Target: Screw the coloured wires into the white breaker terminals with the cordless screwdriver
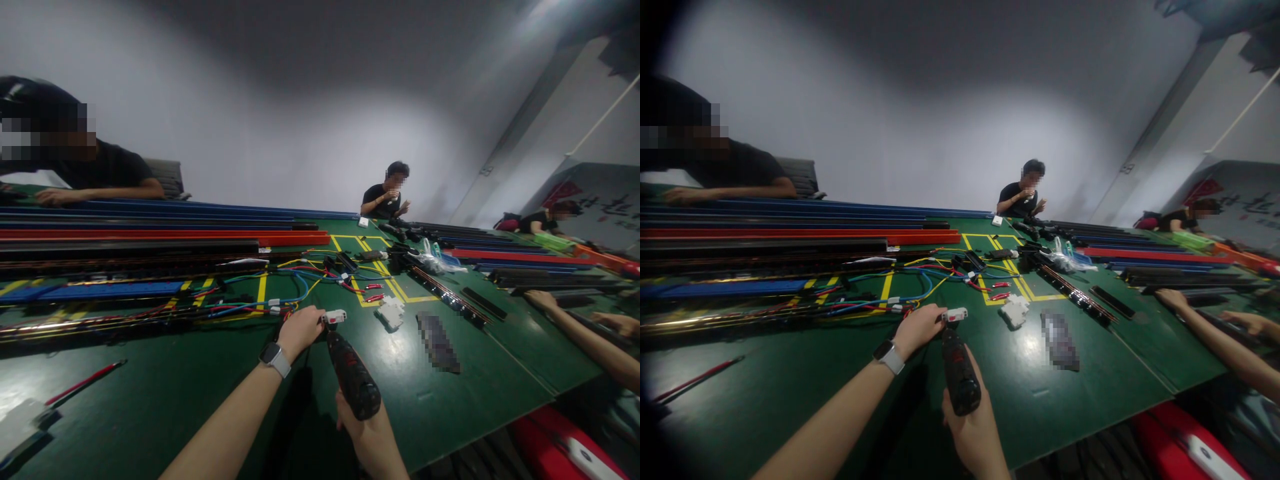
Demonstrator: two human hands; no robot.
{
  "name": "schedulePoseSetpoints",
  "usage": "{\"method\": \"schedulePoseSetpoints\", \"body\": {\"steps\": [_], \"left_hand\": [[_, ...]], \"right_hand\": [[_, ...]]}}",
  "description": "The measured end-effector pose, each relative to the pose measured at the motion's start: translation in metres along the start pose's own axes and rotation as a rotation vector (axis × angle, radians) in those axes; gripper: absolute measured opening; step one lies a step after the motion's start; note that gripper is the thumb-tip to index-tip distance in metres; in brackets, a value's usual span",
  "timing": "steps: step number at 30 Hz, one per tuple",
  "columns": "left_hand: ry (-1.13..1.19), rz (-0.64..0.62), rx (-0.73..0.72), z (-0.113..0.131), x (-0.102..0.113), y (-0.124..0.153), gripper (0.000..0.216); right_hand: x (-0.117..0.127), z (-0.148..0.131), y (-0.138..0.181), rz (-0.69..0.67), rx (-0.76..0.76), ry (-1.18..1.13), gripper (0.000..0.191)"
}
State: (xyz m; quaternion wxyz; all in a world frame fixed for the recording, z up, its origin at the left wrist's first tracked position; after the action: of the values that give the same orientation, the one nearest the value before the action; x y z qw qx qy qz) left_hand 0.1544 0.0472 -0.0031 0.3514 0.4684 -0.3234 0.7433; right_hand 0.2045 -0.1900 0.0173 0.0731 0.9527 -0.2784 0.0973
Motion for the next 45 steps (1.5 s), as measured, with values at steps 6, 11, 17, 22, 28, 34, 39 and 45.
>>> {"method": "schedulePoseSetpoints", "body": {"steps": [6, 11, 17, 22, 28, 34, 39, 45], "left_hand": [[-0.011, 0.001, 0.000, 0.000, 0.000, 0.000, 0.027], [-0.005, -0.023, 0.021, 0.001, 0.003, 0.000, 0.027], [-0.002, -0.013, 0.014, 0.001, 0.003, 0.000, 0.027], [0.008, -0.015, 0.014, 0.001, 0.002, 0.000, 0.028], [0.009, -0.031, 0.015, 0.002, 0.004, 0.000, 0.028], [0.003, -0.029, 0.018, 0.003, 0.005, 0.000, 0.027], [-0.011, -0.030, 0.028, 0.003, 0.005, 0.000, 0.028], [-0.008, -0.006, 0.007, 0.003, 0.005, 0.001, 0.028]], "right_hand": [[-0.001, 0.004, 0.002, 0.020, 0.002, -0.016, 0.038], [-0.002, 0.001, 0.002, 0.032, 0.003, -0.022, 0.046], [0.000, -0.006, 0.002, -0.004, -0.004, 0.020, 0.039], [0.000, -0.009, 0.002, -0.004, -0.004, -0.004, 0.042], [0.001, -0.011, 0.002, 0.003, -0.017, 0.015, 0.045], [0.000, -0.003, 0.001, -0.014, 0.004, -0.011, 0.054], [-0.002, 0.000, 0.000, -0.013, 0.017, -0.040, 0.070], [-0.002, -0.003, 0.000, 0.002, 0.016, -0.059, 0.062]]}}
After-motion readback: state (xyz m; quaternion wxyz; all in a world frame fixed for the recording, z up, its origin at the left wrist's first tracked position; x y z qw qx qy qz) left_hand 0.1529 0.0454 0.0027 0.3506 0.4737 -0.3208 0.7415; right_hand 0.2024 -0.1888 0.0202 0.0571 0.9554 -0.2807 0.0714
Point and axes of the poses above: each hand's wrist, its own y-axis away from the middle knuckle, its own x-axis out of the back of the hand, z = x × y, the point moved 1 cm from there along -y, towards the middle knuckle, and after that the axes turned 5 degrees about -x, right-handed, at the moved point
